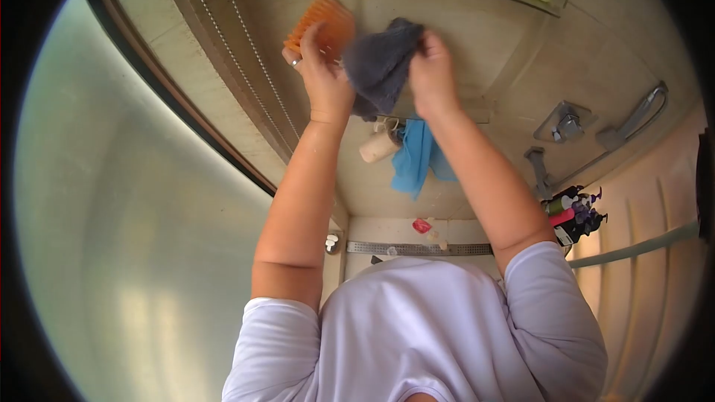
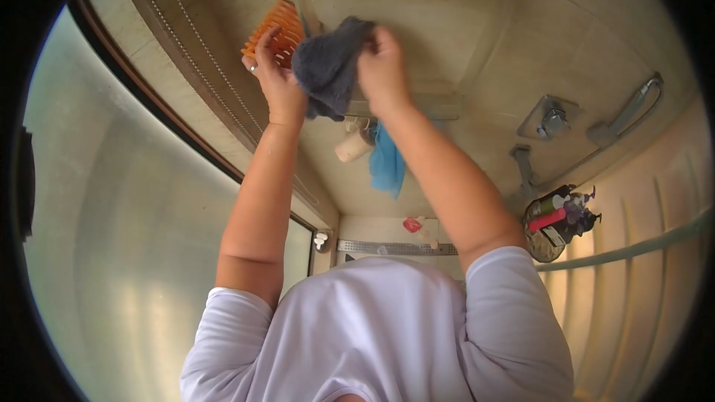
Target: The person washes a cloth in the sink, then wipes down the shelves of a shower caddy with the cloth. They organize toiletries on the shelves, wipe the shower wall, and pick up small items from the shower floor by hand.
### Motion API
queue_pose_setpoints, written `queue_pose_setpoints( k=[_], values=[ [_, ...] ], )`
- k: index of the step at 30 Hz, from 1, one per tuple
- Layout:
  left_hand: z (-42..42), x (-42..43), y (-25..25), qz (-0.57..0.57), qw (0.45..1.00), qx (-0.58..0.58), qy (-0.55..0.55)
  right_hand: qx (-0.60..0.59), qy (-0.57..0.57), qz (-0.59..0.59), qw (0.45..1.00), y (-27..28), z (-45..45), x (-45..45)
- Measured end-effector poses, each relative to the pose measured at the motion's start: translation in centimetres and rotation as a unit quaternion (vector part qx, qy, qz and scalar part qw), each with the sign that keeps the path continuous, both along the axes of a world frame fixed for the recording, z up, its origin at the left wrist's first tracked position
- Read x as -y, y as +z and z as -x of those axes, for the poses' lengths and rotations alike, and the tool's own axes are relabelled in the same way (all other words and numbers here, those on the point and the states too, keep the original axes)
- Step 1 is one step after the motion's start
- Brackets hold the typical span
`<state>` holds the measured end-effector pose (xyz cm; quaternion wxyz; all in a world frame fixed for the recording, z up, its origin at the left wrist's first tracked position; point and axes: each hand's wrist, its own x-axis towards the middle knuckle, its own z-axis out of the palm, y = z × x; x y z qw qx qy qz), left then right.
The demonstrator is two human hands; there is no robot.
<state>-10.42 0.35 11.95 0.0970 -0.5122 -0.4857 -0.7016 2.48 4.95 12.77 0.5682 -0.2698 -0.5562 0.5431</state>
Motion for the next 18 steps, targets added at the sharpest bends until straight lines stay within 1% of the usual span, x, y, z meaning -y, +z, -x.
queue_pose_setpoints(
  k=[2, 4, 7, 8, 9, 10, 11, 12, 13, 14, 16, 17, 18],
  values=[
    [-0.8, 0.7, 0.8, 0.000, 1.000, -0.014, 0.005, -0.147, -0.017, 0.077, 0.986, 2.5, -2.7, 0.5],
    [-1.8, 0.9, 1.6, -0.018, 1.000, -0.017, -0.006, -0.319, -0.012, 0.011, 0.948, 5.1, -5.2, 2.1],
    [-2.1, -0.1, 1.7, -0.003, 0.993, -0.110, 0.051, -0.330, -0.074, -0.176, 0.925, 6.1, -6.8, 2.9],
    [-2.1, -0.4, 1.6, -0.008, 0.993, -0.108, 0.048, -0.213, -0.076, -0.206, 0.952, 5.1, -7.3, 2.0],
    [-1.9, -0.8, 1.3, -0.013, 0.993, -0.107, 0.045, -0.093, -0.078, -0.232, 0.965, 3.3, -7.8, 0.4],
    [-1.7, -1.3, 1.1, -0.019, 0.993, -0.106, 0.040, 0.028, -0.080, -0.256, 0.963, 2.1, -8.3, -0.9],
    [-1.5, -1.7, 0.8, -0.029, 0.994, -0.104, 0.030, 0.183, 0.009, -0.204, 0.962, 1.7, -8.6, -1.3],
    [-1.3, -2.2, 0.5, -0.038, 0.994, -0.102, 0.018, 0.350, 0.057, -0.209, 0.911, 1.4, -9.0, -1.9],
    [-1.2, -2.5, 0.3, -0.049, 0.994, -0.099, 0.008, 0.489, 0.064, -0.194, 0.848, 1.0, -9.1, -2.2],
    [-1.2, -2.7, -0.1, -0.036, 0.995, -0.089, 0.005, 0.616, 0.069, -0.175, 0.765, 0.6, -9.1, -2.3],
    [-1.6, -2.9, -0.6, -0.007, 0.998, -0.068, 0.000, 0.547, 0.149, -0.231, 0.791, -0.3, -7.7, -3.2],
    [-1.8, -3.0, -0.6, -0.031, 0.996, -0.079, 0.024, 0.509, 0.188, -0.257, 0.799, -0.6, -6.6, -3.5],
    [-2.1, -3.1, -0.6, -0.053, 0.993, -0.092, 0.046, 0.527, 0.181, -0.258, 0.789, -0.1, -4.7, -2.9]
  ],
)
